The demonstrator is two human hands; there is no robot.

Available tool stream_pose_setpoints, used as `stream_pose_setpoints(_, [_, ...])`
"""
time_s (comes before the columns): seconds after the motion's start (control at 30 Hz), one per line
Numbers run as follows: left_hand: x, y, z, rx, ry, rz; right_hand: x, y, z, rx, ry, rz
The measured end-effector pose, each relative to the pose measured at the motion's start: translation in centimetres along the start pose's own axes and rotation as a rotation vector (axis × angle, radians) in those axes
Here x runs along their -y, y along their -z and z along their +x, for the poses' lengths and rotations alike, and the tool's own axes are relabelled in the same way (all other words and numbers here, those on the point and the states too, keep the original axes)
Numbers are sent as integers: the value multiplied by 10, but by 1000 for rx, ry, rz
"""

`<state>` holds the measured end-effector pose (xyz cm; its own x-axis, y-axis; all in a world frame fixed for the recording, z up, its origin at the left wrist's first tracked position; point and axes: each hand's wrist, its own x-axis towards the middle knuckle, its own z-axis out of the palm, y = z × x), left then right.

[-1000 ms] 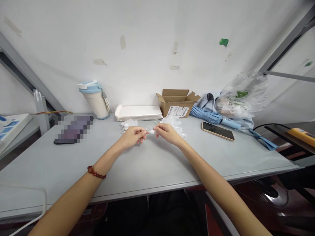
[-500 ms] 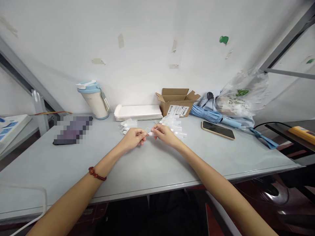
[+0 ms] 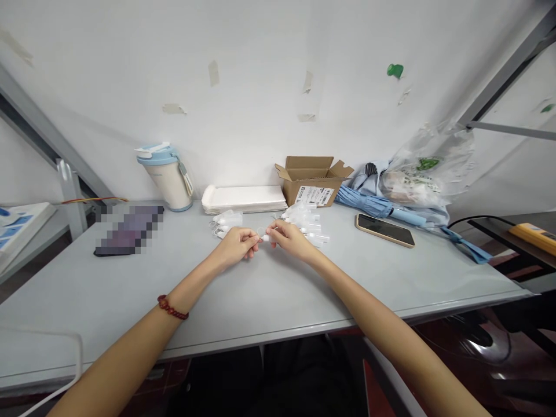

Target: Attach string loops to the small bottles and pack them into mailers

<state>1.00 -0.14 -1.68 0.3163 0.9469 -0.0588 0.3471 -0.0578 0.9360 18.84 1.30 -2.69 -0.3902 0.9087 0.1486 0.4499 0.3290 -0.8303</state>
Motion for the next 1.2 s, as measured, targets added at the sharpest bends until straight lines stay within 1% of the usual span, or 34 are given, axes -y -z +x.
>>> stream_pose_setpoints(0.47, [1,0,0,17,-19,-34,-1,3,1,-10,4,42])
stream_pose_setpoints(0.67, [4,2,3,63,-36,-19,-1,4,2,-13,-1,56])
stream_pose_setpoints(0.9, [8,11,6,30,-19,-32,-1,6,2,-24,10,32])
stream_pose_setpoints(1.2, [10,11,7,36,8,7,1,5,0,-1,2,22])
